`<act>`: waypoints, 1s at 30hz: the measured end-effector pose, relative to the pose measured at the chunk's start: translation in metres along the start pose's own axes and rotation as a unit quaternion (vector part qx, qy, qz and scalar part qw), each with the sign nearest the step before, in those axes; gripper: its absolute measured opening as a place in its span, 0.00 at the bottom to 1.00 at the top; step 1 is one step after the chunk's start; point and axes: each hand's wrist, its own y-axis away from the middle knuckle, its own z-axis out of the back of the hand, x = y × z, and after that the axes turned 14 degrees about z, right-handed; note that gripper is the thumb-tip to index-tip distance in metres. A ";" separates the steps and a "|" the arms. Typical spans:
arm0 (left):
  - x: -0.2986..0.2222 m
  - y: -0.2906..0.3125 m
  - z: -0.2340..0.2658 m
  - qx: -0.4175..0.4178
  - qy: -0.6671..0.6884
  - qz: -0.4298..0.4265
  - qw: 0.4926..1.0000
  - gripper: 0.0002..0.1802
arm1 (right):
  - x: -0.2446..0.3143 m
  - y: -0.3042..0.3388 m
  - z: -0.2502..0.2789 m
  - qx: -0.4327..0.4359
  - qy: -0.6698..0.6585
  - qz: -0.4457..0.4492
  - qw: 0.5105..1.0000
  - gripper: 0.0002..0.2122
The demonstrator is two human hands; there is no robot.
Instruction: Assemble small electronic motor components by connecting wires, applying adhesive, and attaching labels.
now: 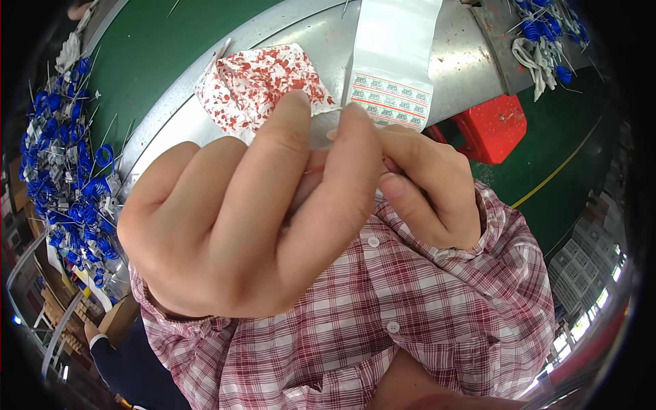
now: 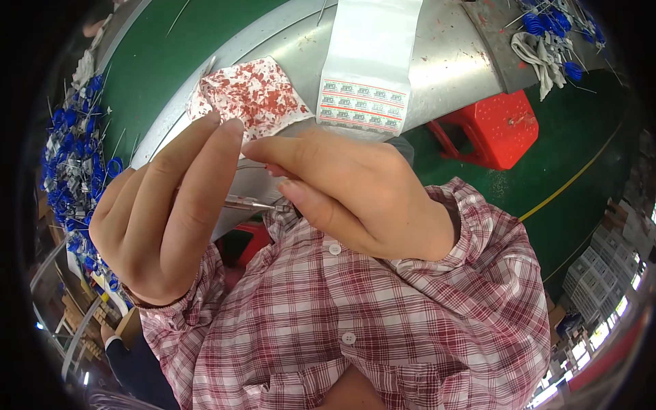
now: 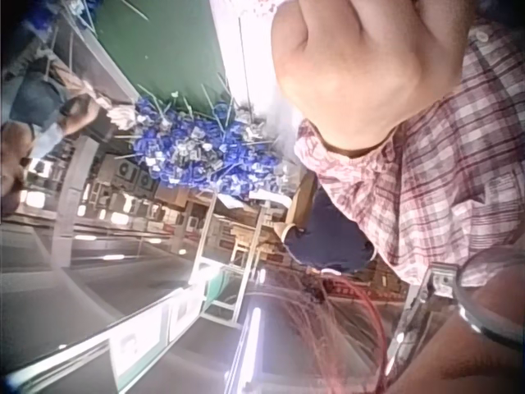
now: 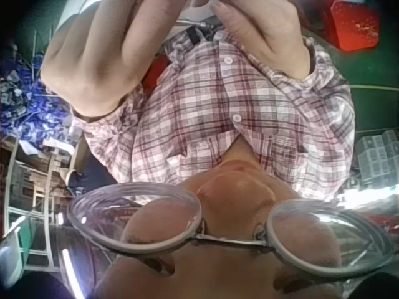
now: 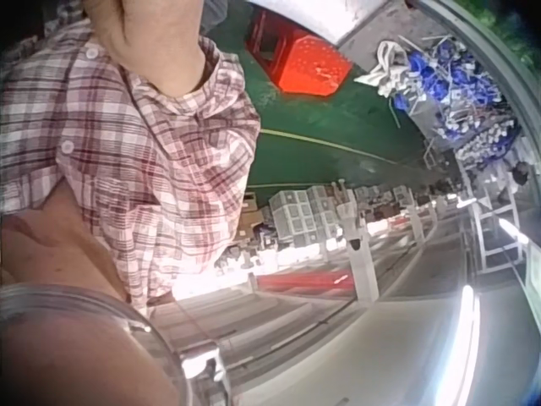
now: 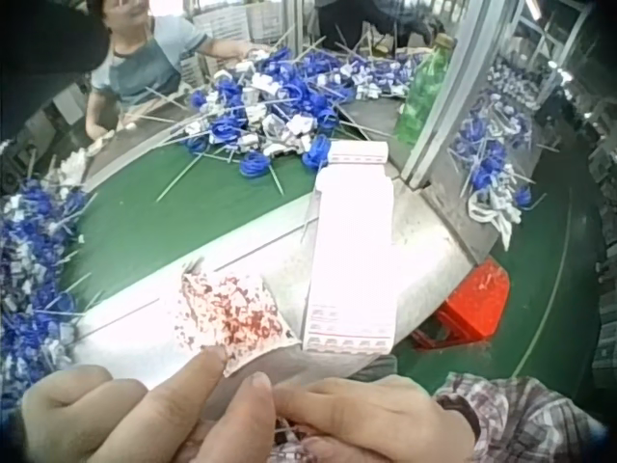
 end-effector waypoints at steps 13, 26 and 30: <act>-0.002 0.001 -0.005 0.039 0.250 0.053 0.966 0.15 | -0.007 0.001 -0.002 -0.038 0.030 0.096 0.994 0.14; 0.003 -0.002 -0.008 0.061 0.330 0.046 0.941 0.21 | -0.010 0.003 0.000 -0.044 0.002 0.109 0.993 0.13; 0.004 -0.004 -0.006 0.082 0.329 0.043 0.940 0.20 | 0.011 -0.008 0.005 -0.044 -0.053 -0.003 0.998 0.13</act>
